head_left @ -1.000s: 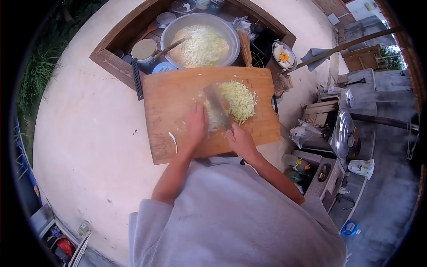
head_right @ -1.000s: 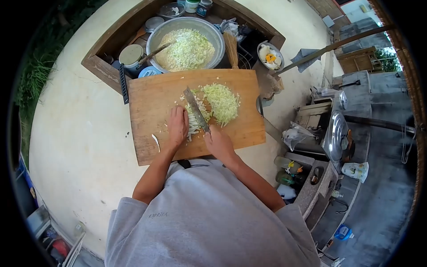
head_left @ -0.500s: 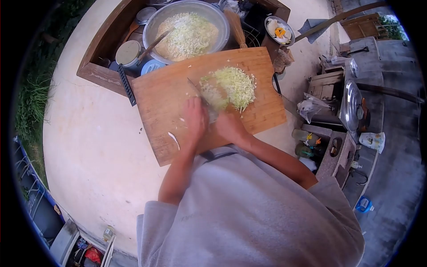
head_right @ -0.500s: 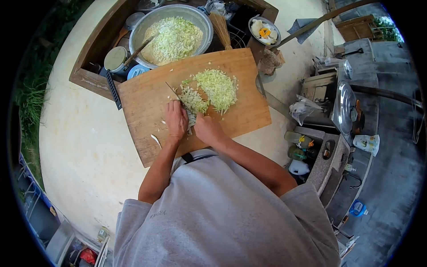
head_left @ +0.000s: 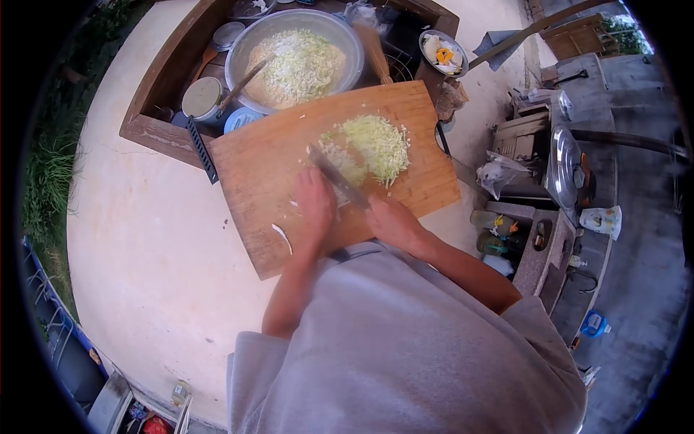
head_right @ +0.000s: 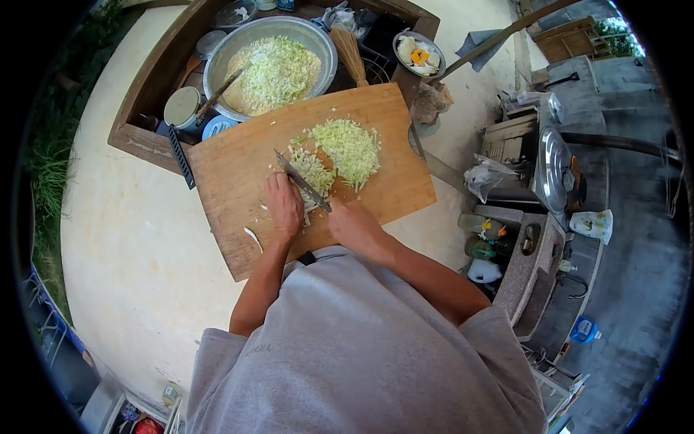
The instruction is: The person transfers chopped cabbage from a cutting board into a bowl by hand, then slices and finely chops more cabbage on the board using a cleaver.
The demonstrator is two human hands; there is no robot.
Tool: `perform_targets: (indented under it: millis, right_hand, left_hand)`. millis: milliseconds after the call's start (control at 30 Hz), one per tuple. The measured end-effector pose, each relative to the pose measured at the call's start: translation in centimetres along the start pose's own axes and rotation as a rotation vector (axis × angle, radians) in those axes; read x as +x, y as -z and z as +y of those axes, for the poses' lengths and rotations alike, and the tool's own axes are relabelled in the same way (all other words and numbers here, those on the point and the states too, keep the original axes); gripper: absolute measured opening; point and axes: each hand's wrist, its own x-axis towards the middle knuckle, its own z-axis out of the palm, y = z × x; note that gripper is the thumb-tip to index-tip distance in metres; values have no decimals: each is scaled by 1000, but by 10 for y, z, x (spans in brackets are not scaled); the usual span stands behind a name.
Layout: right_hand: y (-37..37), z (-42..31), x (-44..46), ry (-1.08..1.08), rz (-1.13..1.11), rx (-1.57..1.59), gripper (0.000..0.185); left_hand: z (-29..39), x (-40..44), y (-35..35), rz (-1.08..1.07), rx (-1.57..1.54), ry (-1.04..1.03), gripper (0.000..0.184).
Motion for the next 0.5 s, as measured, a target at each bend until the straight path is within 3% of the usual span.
perform_targets:
  millis: [267,400,500]
  right_hand:
    - [-63,25,32,76,54,-16,17]
    - [-50,27,31,-3,139,194,18]
    - [-40,20,17,26,171,144,19]
  left_hand:
    - [-1,3,0,-50,19,10,15]
    - [-3,1,-2,3,-41,-1,14]
    - [-3,-2,4,-10,-71,17,14]
